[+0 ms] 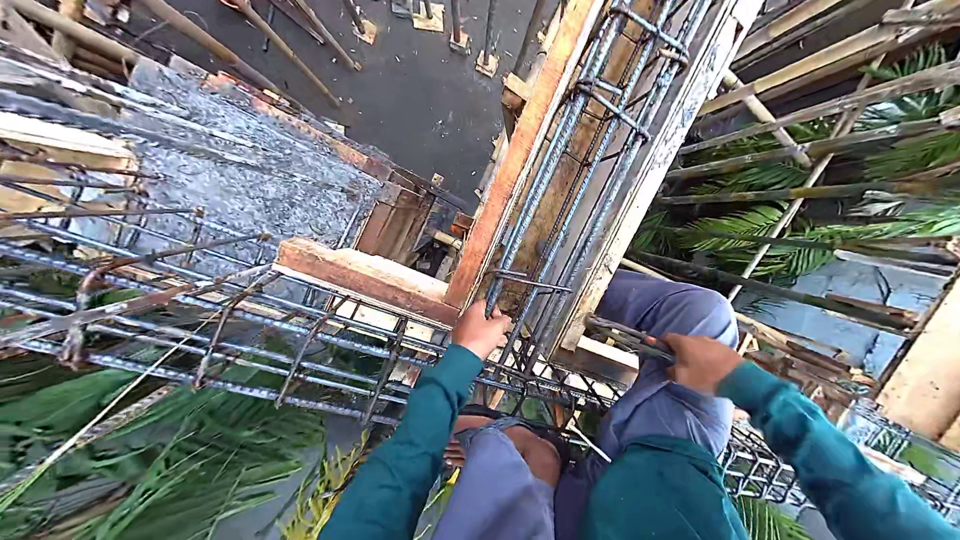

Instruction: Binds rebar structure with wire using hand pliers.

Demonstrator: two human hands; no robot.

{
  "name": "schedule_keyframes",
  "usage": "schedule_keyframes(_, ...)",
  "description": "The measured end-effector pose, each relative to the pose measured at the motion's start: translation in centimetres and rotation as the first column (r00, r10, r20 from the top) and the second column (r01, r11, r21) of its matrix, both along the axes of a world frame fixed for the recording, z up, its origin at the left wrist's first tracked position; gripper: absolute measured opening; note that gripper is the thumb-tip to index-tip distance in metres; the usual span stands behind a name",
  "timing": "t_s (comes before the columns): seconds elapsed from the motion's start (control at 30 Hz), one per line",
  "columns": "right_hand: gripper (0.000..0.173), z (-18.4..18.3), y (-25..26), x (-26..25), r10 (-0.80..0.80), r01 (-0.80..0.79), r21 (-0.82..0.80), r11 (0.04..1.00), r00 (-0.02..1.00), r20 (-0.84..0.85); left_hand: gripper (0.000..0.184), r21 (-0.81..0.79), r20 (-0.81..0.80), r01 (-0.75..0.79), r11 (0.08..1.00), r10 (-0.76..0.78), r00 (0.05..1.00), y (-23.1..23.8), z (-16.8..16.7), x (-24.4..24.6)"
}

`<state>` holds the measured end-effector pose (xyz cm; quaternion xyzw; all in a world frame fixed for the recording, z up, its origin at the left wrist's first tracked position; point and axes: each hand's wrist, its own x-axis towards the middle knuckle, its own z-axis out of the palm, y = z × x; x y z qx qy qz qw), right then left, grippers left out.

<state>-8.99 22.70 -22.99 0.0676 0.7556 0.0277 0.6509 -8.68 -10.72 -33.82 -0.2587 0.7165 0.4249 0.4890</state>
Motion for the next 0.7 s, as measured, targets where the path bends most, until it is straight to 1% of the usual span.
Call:
schedule_keyframes(0.07, 0.047, -2.8, -2.6, -0.3, 0.113, -0.112, -0.026, 0.993, 0.991, 0.067, 0.013, -0.001, 0.004, -0.01, 1.0, 0.01, 1.0, 0.1, 0.2, 0.0)
schedule_keyframes(0.1, 0.049, -4.3, -3.8, -0.3, 0.142, -0.137, -0.058, 0.989, 0.987, 0.078, 0.013, -0.002, -0.008, -0.018, 1.0, 0.018, 1.0, 0.1, 0.1, 0.0)
schedule_keyframes(0.17, 0.051, -7.2, -5.4, 1.0, 0.149, -0.139, -0.119, 0.983, 0.986, 0.075, 0.01, -0.01, -0.014, -0.013, 1.0, 0.013, 1.0, 0.1, 0.0, 0.3)
schedule_keyframes(0.23, 0.049, -9.0, -6.8, 2.0, 0.128, -0.117, -0.145, 0.982, 0.99, 0.064, 0.009, -0.019, -0.019, -0.014, 1.0, 0.013, 1.0, 0.1, 0.0, 0.6)
schedule_keyframes(0.3, 0.048, -9.7, -8.1, 2.3, 0.098, -0.088, -0.145, 0.985, 0.993, 0.065, 0.009, -0.018, -0.02, -0.02, 1.0, 0.02, 1.0, 0.1, -0.4, 0.7)
schedule_keyframes(0.43, 0.052, -9.3, -10.4, 2.3, 0.065, -0.06, -0.077, 0.995, 0.995, 0.07, 0.014, -0.003, -0.017, -0.028, 1.0, 0.028, 0.999, -0.1, -1.5, 1.2)
schedule_keyframes(0.53, 0.055, -9.5, -11.3, 2.1, 0.062, -0.057, -0.067, 0.996, 0.995, 0.073, 0.016, 0.024, -0.016, -0.005, 1.0, 0.005, 1.0, -0.5, -1.1, 0.9)
schedule_keyframes(0.57, 0.054, -10.0, -11.4, 1.9, 0.066, -0.06, -0.081, 0.995, 0.995, 0.073, 0.017, 0.028, -0.015, 0.014, 0.999, -0.014, 1.0, -0.6, -1.0, 0.7)
schedule_keyframes(0.63, 0.046, -10.3, -11.6, 0.7, 0.076, -0.066, -0.108, 0.992, 0.993, 0.095, 0.023, 0.031, -0.015, 0.049, 0.998, -0.049, 0.999, -0.9, -0.7, 0.7)
schedule_keyframes(0.67, 0.04, -10.4, -11.6, 0.0, 0.077, -0.069, -0.103, 0.992, 0.994, 0.082, 0.024, 0.035, -0.019, 0.058, 0.998, -0.057, 0.998, -0.9, -0.8, 0.8)
schedule_keyframes(0.7, 0.039, -10.6, -11.6, -0.6, 0.067, -0.064, -0.075, 0.995, 0.997, 0.044, 0.025, 0.041, -0.019, 0.057, 0.998, -0.056, 0.998, -1.0, -1.0, 0.9)
